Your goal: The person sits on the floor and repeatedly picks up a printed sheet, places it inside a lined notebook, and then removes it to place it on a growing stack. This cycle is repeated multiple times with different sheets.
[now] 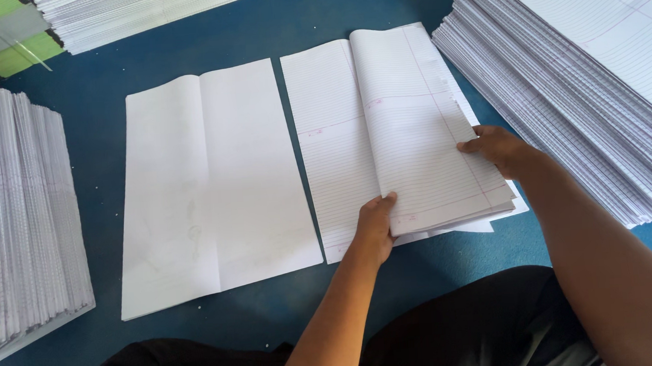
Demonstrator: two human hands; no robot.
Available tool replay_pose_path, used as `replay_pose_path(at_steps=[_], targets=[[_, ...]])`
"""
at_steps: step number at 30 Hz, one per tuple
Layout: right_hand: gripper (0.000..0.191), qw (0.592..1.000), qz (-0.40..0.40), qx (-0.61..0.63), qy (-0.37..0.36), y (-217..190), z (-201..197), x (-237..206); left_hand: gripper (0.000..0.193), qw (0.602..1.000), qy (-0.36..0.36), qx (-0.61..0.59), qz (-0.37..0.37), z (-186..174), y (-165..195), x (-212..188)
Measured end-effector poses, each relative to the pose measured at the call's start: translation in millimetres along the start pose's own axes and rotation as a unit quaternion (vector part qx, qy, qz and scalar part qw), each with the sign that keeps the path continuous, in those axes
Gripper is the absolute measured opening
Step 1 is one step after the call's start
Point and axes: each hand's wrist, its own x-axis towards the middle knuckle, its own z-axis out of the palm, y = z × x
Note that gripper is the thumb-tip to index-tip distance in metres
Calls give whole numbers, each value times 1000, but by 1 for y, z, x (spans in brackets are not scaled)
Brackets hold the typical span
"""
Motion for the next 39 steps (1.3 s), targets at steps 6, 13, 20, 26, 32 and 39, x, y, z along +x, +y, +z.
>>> replay_pose_path(at_steps=[6,13,20,26,32,39], targets=[[77,1000,-8,17,21,1,5,0,43,998,38,-37,-22,9,4,0],[83,995,45,85,4,2,1,-6,44,990,13,-140,-21,9,2,7],[84,982,101,156,-21,-2,-3,-9,42,998,60,31,-15,6,2,4],[78,976,119,163,-77,10,1,0,41,988,87,129,12,2,-5,11],[69,986,57,118,-100,15,-3,3,41,993,61,99,8,-1,-10,15],[70,994,-23,77,-69,-5,-5,-22,44,997,24,67,38,-5,3,13]])
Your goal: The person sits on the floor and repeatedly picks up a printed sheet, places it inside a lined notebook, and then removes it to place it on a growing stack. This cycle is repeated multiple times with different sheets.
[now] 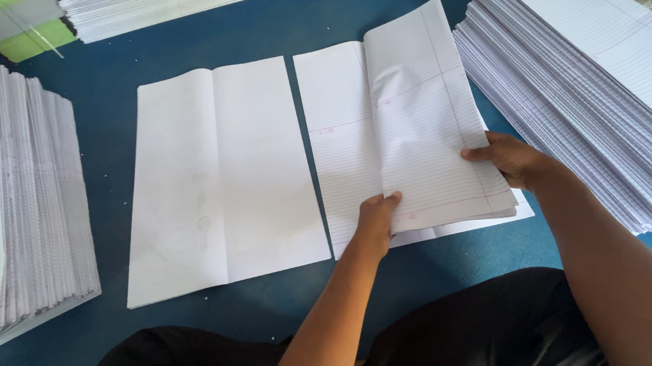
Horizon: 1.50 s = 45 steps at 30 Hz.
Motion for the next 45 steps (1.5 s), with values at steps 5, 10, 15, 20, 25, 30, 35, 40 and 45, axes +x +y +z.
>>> replay_pose_path(at_steps=[5,10,15,20,25,30,35,40,45], targets=[[68,999,-43,7,-3,-15,15,-7,47,999,-11,-33,28,-16,18,-4],[66,995,-74,56,-23,-27,41,-2,48,998,-8,-45,45,-54,43,-10],[57,988,-113,83,-58,-31,80,6,51,995,-9,-35,92,-97,59,-21],[53,978,-156,91,-109,-27,125,10,48,994,51,-36,93,-130,68,-31],[53,979,-136,90,-122,-19,166,10,45,990,92,-45,101,-166,63,-36],[58,986,-71,76,-133,-3,194,8,40,985,119,-43,118,-196,44,-25],[62,992,22,53,-110,13,196,15,34,983,159,25,88,-188,27,-17],[62,995,13,6,-102,28,194,22,30,955,213,146,145,-175,26,-32],[67,992,-24,45,-120,24,185,22,32,946,238,173,133,-166,24,-32]])
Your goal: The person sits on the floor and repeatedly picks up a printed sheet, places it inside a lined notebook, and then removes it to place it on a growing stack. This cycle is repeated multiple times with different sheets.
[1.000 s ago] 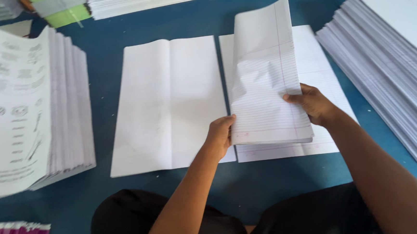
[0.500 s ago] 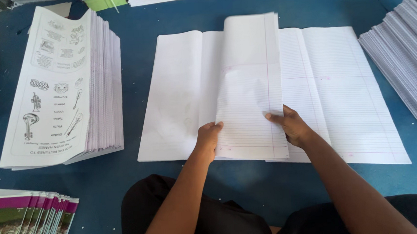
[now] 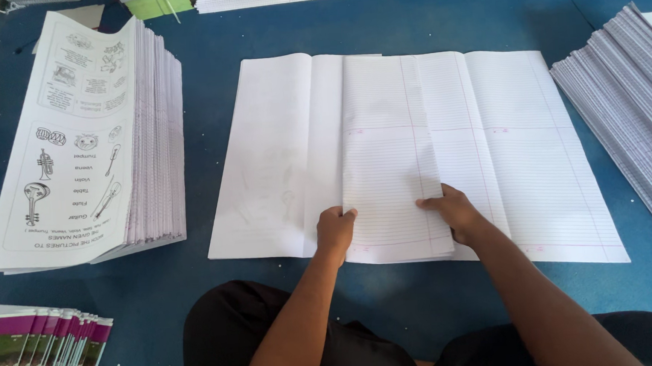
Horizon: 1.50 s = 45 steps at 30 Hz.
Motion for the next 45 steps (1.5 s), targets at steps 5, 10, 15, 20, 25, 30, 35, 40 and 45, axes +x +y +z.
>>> replay_pose_path(at_steps=[5,10,15,20,25,30,35,40,45], targets=[[73,997,53,53,17,1,-4,-8,41,973,-94,-208,-30,2,-9,14],[70,993,96,69,2,-1,1,-11,57,996,0,14,93,3,0,3],[63,996,83,-42,11,0,7,-14,62,959,-2,249,138,0,24,-26],[65,997,81,-16,-1,4,4,-11,62,943,-27,314,108,-4,42,-35],[62,999,52,-11,10,11,-2,-6,66,944,-46,312,97,-9,39,-23],[60,999,26,-9,23,12,-9,-3,57,941,-42,304,145,-27,36,6],[59,999,24,-11,26,13,-6,0,32,917,-5,378,130,-84,52,42],[58,999,32,-8,24,14,-5,1,29,896,65,434,70,-157,58,51],[58,999,29,-30,32,14,-7,1,32,909,165,378,58,-195,38,40]])
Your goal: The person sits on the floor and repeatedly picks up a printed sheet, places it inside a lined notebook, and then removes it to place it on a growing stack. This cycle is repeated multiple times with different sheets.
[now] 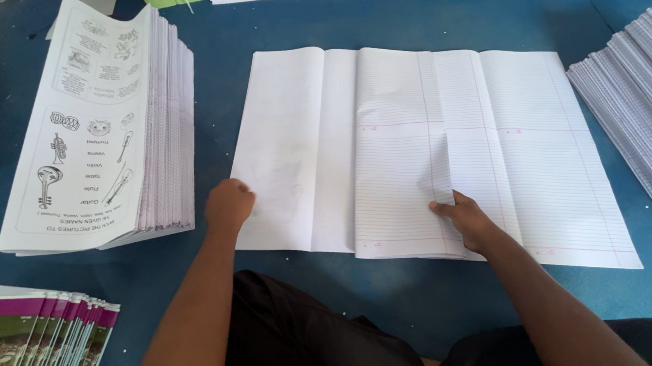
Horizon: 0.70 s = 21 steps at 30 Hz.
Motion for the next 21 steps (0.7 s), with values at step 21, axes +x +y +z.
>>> replay_pose_path(at_steps=[21], targets=[[60,1000,-9,15,-13,4,-4,5,29,985,20,-28,-168,-2,-24,-5]])
